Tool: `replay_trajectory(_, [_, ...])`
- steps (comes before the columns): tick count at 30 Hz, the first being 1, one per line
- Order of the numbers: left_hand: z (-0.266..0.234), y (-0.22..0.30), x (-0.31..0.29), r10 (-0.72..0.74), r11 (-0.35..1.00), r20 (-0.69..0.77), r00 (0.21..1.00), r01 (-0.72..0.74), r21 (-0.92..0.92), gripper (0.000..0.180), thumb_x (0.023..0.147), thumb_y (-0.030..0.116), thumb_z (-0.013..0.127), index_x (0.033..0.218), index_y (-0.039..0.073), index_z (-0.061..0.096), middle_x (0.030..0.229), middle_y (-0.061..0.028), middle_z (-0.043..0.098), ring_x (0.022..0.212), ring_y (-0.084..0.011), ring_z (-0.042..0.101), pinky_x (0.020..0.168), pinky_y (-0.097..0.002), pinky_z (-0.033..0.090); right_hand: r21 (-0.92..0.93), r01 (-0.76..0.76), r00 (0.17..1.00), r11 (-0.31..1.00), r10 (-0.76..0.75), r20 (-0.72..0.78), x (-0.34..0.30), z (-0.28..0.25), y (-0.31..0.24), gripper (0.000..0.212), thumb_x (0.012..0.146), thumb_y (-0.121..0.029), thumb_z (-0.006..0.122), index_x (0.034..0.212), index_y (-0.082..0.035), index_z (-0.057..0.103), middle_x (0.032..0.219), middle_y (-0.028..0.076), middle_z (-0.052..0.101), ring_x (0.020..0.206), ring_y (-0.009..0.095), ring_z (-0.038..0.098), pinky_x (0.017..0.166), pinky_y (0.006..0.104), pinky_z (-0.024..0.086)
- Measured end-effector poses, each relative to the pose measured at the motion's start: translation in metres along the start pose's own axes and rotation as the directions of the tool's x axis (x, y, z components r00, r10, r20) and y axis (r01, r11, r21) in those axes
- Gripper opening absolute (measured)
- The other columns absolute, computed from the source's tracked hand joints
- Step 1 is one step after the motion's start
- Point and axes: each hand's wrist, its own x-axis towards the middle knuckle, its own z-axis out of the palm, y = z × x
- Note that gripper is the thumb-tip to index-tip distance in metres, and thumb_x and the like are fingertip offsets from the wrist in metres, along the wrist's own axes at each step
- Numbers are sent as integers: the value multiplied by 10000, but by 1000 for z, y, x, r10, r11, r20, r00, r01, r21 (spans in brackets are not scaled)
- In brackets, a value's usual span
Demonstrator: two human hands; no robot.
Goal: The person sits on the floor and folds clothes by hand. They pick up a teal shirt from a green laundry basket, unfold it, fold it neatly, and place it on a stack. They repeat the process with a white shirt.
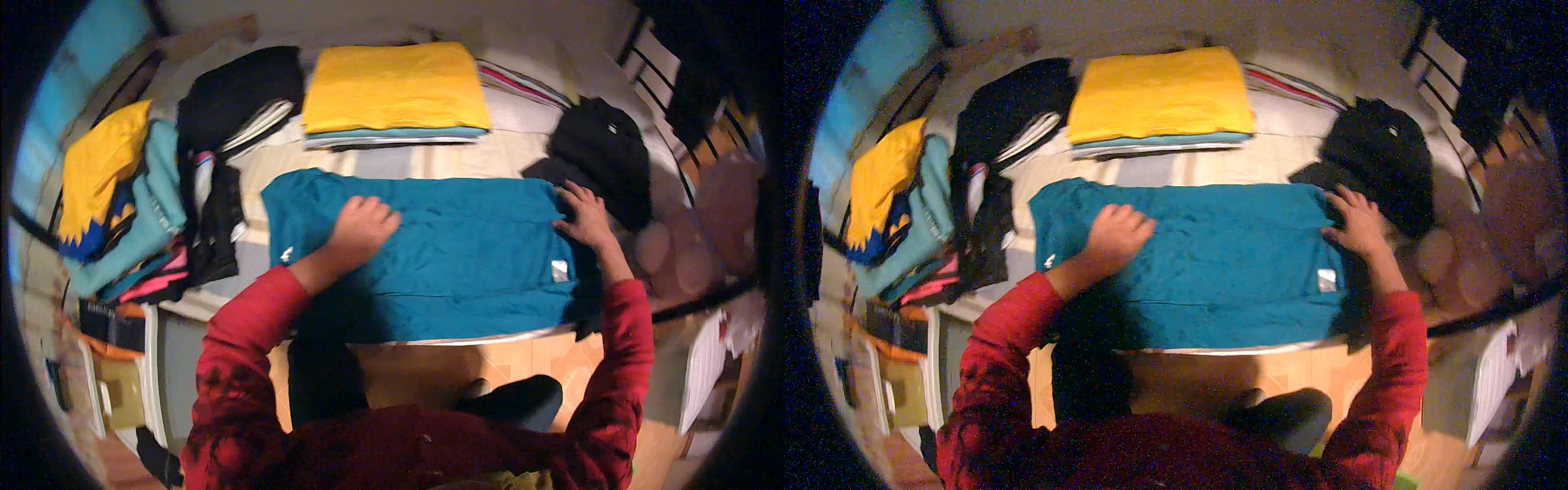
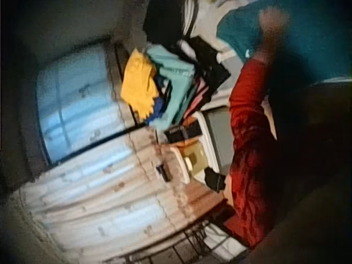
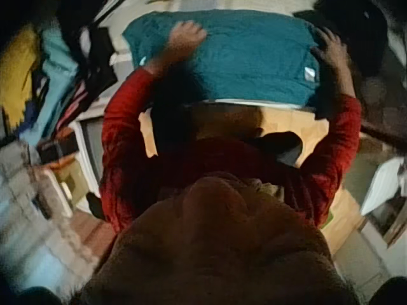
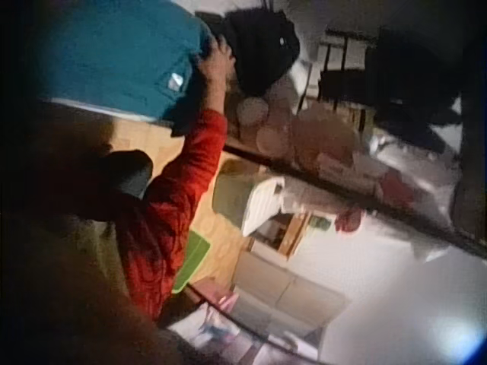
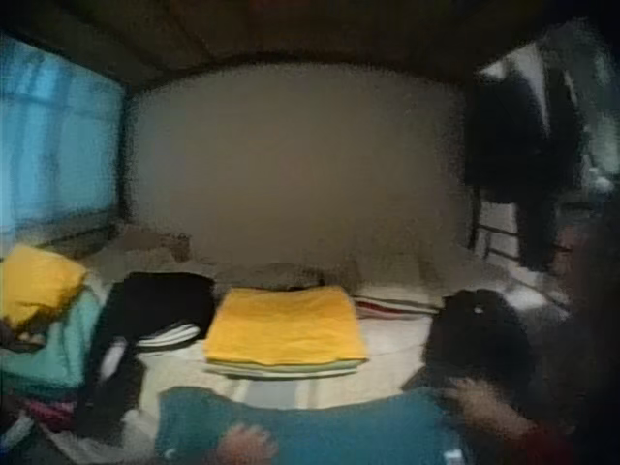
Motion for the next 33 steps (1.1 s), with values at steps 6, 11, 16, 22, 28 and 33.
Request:
replay_trajectory(6, [3, 3, 1, -19, 999, -18, 1000, 19, -29, 243, 752, 156, 568, 977, 112, 649, 834, -32, 574, 833, -212, 547, 707, -356, 418, -251, 4, 941, 968, -89, -326, 25, 30, 10, 456, 765, -166, 664, 1209, -139, 569, 1071, 76, 582, 1020, 275, 544, 855, 448, 420])
replay_trajectory(11, [3, 5, -2, -57, 998, -15, 998, 57, -5, 246, 739, 155, 558, 966, 126, 650, 839, -24, 574, 830, -202, 544, 700, -346, 413, -355, 99, 875, 929, -251, -413, 37, 34, 23, 352, 762, -112, 580, 1114, -126, 599, 971, 76, 567, 939, 257, 549, 781, 402, 419])
replay_trajectory(16, [3, 4, -1, -96, 993, -11, 995, 95, -75, 181, 774, 221, 636, 929, 131, 649, 834, -26, 572, 823, -213, 543, 695, -366, 409, -399, 42, 905, 916, -204, -373, 26, 36, 38, 252, 768, -106, 560, 1014, -122, 611, 912, 75, 588, 913, 254, 572, 770, 416, 423])
replay_trajectory(22, [-6, -15, -12, -186, 979, -32, 982, 182, -95, 253, 817, 372, 654, 773, 124, 640, 797, -46, 569, 807, -235, 534, 659, -385, 387, -303, -92, 995, 949, 79, -56, -1, 14, 42, 418, 837, -205, 596, 1254, -203, 564, 1174, 85, 613, 1125, 288, 545, 929, 530, 415])
replay_trajectory(28, [-28, -22, -16, -338, 925, 50, 940, 342, -168, 376, 867, 253, 618, 1197, 72, 609, 1264, -180, 566, 1161, -334, 535, 978, -447, 418, -56, -162, 850, 985, 110, -516, -115, -9, -13, 341, 748, -143, 688, 1084, -97, 647, 1085, 118, 662, 933, 334, 626, 764, 441, 494])
replay_trajectory(33, [-45, 22, -9, -177, 942, 132, 975, 207, -263, 434, 884, 189, 572, 1284, 23, 539, 1422, -230, 420, 1298, -385, 407, 1075, -460, 310, 330, -83, 551, 940, 319, -771, -240, 38, -95, 175, 741, -154, 725, 906, -135, 671, 967, 76, 651, 918, 281, 593, 799, 389, 449])
